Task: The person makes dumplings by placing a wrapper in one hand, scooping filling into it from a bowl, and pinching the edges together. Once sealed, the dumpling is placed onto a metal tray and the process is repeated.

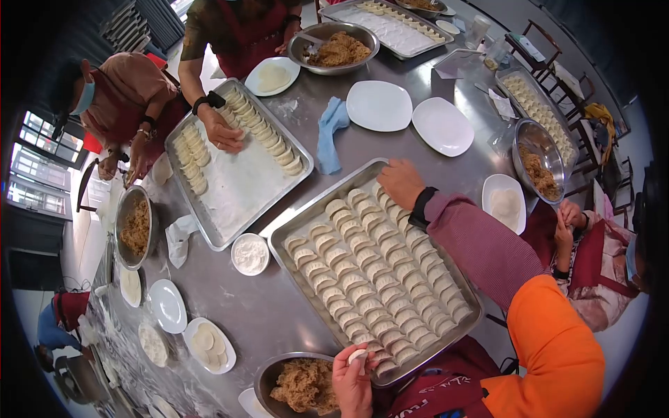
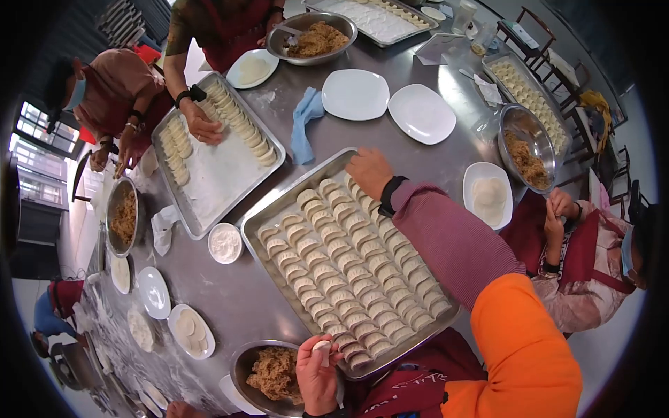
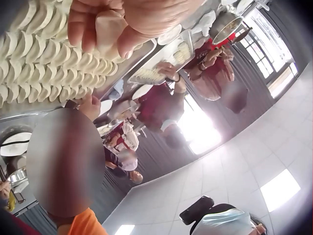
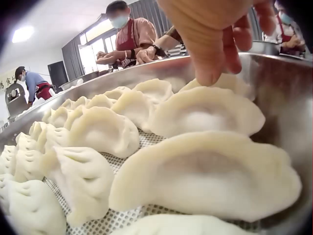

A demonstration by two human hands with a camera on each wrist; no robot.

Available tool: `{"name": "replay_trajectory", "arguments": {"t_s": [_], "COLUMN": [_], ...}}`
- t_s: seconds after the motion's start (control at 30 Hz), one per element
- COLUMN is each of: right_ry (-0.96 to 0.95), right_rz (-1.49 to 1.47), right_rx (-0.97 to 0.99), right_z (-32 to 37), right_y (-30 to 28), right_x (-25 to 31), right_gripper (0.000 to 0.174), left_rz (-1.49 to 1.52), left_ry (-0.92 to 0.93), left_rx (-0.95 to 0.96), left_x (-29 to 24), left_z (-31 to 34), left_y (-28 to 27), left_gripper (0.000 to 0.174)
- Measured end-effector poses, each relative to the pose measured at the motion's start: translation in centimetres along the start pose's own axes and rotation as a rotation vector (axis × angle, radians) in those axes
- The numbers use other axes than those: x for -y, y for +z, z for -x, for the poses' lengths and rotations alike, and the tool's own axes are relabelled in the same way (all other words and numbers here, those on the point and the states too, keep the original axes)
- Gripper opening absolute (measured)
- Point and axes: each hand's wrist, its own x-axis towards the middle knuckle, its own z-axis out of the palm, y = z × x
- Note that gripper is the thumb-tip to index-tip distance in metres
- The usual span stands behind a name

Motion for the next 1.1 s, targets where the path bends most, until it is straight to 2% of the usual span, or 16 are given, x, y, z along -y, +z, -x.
{"name": "replay_trajectory", "arguments": {"t_s": [0.2,0.3,0.4,0.5,0.6,0.7,1.1], "right_ry": [0.011,0.232,0.591,0.71,0.756,0.716,0.633], "right_rz": [-0.017,-0.1,-0.362,-0.383,-0.365,-0.242,-0.191], "right_rx": [0.131,0.153,0.213,0.316,0.366,0.363,0.389], "right_z": [-0.8,-1.2,-1.9,-2.8,-3.6,-3.5,-3.7], "right_y": [1.7,1.3,0.3,0.2,-0.6,0.4,0.7], "right_x": [-0.2,-0.1,-0.2,-0.3,0.5,0.9,1.7], "right_gripper": [0.003,0.003,0.007,0.01,0.013,0.016,0.019], "left_rz": [0.022,0.033,0.072,0.097,0.098,0.1,0.136], "left_ry": [-0.031,-0.01,0.017,0.009,0.008,0.011,0.005], "left_rx": [-0.021,-0.029,-0.024,-0.02,-0.025,-0.04,-0.021], "left_x": [0.7,1.0,0.7,0.8,1.1,1.0,0.6], "left_z": [-0.3,-0.5,-0.4,-0.3,-0.5,-0.4,-0.8], "left_y": [0.6,-0.1,0.2,0.3,0.0,0.1,-0.5], "left_gripper": [0.026,0.025,0.025,0.025,0.025,0.025,0.025]}}
